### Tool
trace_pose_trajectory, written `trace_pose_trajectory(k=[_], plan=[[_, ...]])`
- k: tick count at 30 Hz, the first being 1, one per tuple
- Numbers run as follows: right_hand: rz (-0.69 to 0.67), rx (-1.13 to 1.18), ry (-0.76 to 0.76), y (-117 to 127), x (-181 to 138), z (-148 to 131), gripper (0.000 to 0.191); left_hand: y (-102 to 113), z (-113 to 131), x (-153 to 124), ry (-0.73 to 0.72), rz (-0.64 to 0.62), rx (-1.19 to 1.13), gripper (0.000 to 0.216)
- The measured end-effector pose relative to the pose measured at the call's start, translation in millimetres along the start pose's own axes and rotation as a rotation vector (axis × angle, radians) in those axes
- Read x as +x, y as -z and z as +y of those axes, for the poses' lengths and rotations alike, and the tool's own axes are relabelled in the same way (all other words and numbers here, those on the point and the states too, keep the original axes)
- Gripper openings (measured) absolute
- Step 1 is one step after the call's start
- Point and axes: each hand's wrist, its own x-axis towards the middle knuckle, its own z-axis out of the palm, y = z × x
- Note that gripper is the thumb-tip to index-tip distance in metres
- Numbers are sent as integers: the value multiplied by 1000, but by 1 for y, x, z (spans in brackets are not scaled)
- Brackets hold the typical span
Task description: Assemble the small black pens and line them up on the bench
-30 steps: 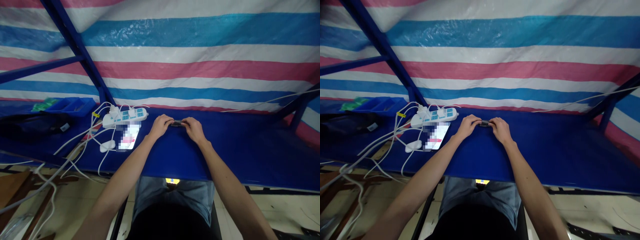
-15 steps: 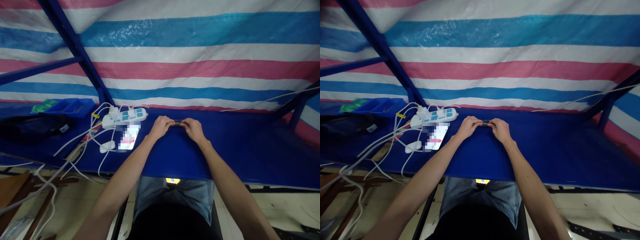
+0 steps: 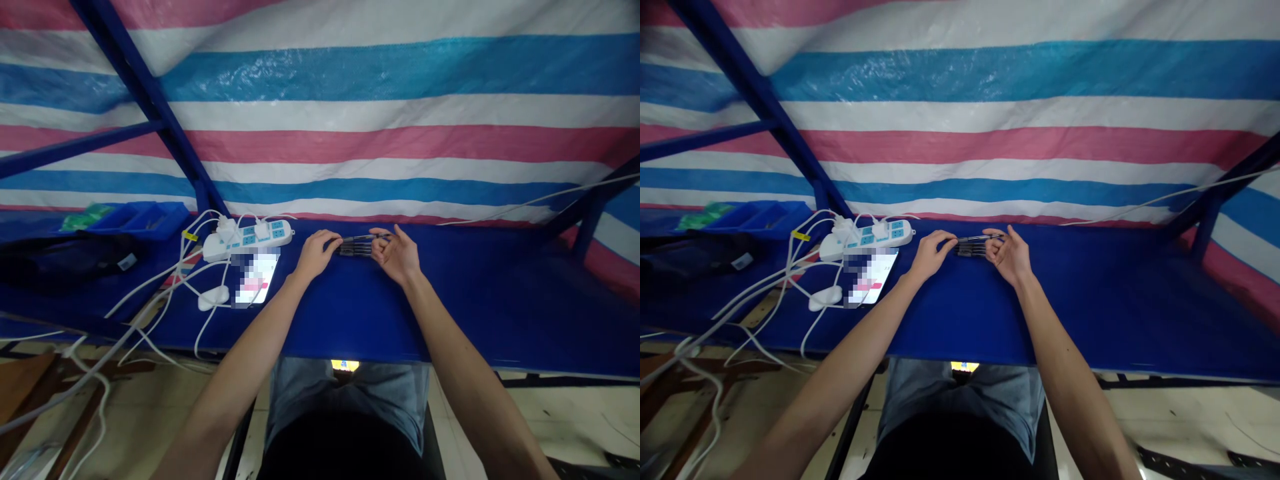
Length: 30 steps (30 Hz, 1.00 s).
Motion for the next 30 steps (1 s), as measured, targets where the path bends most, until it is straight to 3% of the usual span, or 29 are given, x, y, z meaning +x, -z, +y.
trace_pose_trajectory(k=[4, 9, 11, 14, 20, 26, 30], plan=[[-12, -2, 48, -2, 0, 5, 44, 1, 2, 0, -4, 3, 4, 16], [-32, 100, 18, -2, 0, 5, 55, 0, 3, 0, -17, 24, 4, 14], [-52, 112, 31, -2, 0, 5, 50, 0, 2, 0, -9, 18, 17, 15], [-70, 70, 39, -1, -1, 4, 42, -1, 1, 0, 0, 21, 25, 15], [7, -18, 32, 4, 4, 5, 52, -6, -5, 2, 56, 28, -19, 13], [300, -487, 287, 20, 29, 26, 30, -19, -16, 18, 136, 49, -70, 16], [414, -880, 359, 34, 40, 35, 22, -25, -27, 25, 155, -33, 51, 16]])
